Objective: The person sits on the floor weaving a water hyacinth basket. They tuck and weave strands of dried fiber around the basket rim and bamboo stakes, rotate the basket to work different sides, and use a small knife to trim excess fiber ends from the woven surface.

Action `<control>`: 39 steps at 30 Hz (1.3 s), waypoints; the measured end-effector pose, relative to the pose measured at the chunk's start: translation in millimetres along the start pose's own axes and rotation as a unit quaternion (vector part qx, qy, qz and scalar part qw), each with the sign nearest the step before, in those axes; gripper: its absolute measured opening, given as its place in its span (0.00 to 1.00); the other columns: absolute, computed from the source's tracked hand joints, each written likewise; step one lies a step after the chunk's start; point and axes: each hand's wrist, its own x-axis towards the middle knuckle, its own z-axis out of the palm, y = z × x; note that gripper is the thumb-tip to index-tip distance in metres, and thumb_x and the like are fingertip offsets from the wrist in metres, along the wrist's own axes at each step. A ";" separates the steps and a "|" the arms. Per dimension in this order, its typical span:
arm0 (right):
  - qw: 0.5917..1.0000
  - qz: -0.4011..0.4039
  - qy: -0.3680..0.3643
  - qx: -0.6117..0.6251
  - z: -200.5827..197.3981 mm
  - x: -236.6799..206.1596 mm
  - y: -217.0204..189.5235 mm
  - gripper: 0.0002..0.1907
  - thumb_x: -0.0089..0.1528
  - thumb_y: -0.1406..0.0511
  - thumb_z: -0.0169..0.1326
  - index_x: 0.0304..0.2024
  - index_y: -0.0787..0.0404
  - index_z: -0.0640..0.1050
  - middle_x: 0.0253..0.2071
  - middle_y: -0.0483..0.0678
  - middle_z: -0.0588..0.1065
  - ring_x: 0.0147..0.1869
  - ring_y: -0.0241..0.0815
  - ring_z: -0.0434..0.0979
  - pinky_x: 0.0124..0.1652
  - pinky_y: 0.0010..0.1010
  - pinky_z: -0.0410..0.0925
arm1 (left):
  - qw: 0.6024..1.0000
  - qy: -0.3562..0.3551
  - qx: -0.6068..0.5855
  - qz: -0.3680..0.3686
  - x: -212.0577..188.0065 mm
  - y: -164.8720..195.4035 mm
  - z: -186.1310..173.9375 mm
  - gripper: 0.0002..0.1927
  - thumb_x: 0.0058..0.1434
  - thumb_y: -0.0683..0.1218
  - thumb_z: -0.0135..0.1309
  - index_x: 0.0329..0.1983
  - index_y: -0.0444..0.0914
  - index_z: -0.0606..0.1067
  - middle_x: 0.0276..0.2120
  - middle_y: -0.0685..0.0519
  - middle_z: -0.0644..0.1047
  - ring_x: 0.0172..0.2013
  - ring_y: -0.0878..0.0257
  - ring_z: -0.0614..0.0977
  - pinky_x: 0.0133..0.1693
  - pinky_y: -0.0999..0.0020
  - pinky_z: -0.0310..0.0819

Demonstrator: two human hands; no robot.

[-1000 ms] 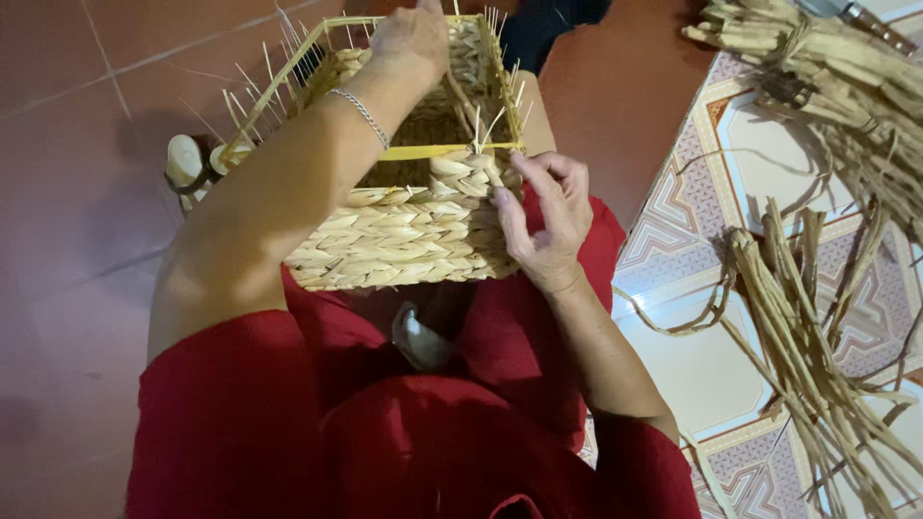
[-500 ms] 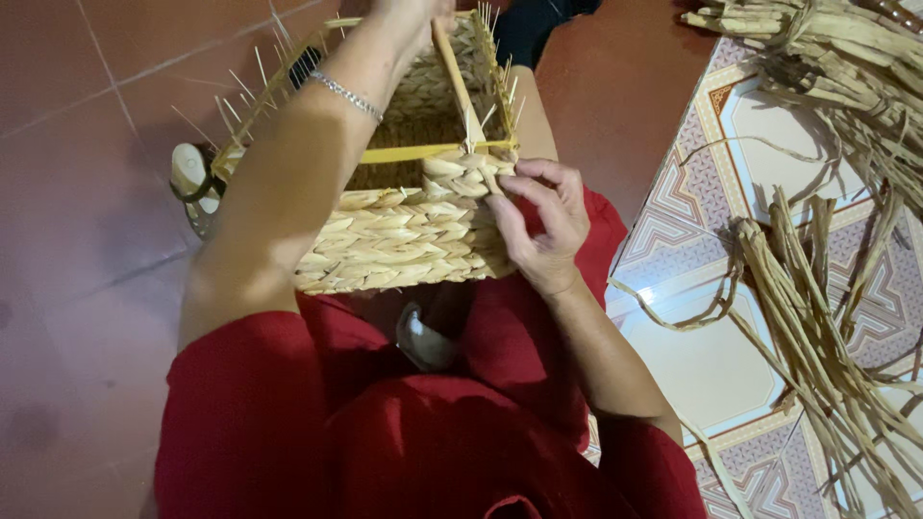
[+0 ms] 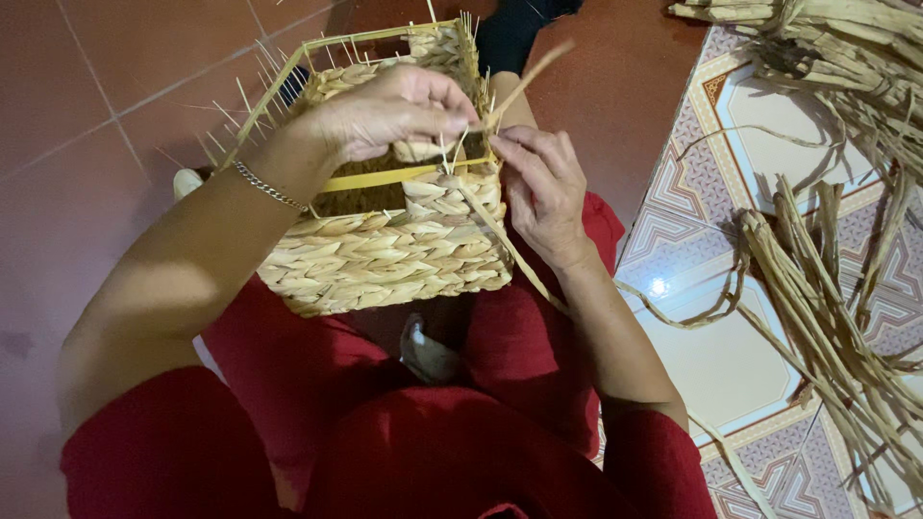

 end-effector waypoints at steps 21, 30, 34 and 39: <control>0.993 0.071 -0.046 0.078 -13.3 10.4 4.4 0.07 0.66 0.74 0.59 0.47 0.67 0.78 0.47 0.53 0.77 0.52 0.49 0.79 0.52 0.36 0.72 | 0.996 0.024 0.039 -0.072 28.5 -17.7 12.4 0.10 0.54 0.40 0.67 0.38 0.33 0.80 0.32 0.49 0.83 0.31 0.66 0.83 0.33 0.76 0.79; 0.983 0.094 -0.115 0.110 -27.1 15.9 7.8 0.11 0.66 0.72 0.61 0.51 0.68 0.81 0.41 0.54 0.78 0.45 0.46 0.79 0.45 0.32 0.72 | 0.992 0.048 0.101 -0.067 30.9 -20.0 24.4 0.07 0.53 0.41 0.66 0.34 0.35 0.82 0.25 0.51 0.82 0.23 0.67 0.79 0.24 0.72 0.71; 0.975 0.120 -0.157 0.101 -33.1 18.6 13.9 0.09 0.66 0.71 0.62 0.48 0.68 0.82 0.36 0.53 0.78 0.37 0.42 0.78 0.38 0.32 0.71 | 0.985 0.051 0.162 -0.033 27.1 -15.5 32.0 0.05 0.55 0.43 0.66 0.31 0.37 0.82 0.25 0.52 0.81 0.24 0.68 0.78 0.24 0.72 0.70; 0.963 0.147 -0.166 0.153 -32.0 24.4 22.1 0.05 0.63 0.72 0.60 0.41 0.68 0.82 0.36 0.50 0.81 0.37 0.37 0.79 0.37 0.29 0.70 | 0.963 0.091 0.255 -0.017 16.0 -2.5 39.3 0.07 0.56 0.43 0.66 0.32 0.35 0.81 0.28 0.51 0.81 0.29 0.66 0.80 0.30 0.68 0.74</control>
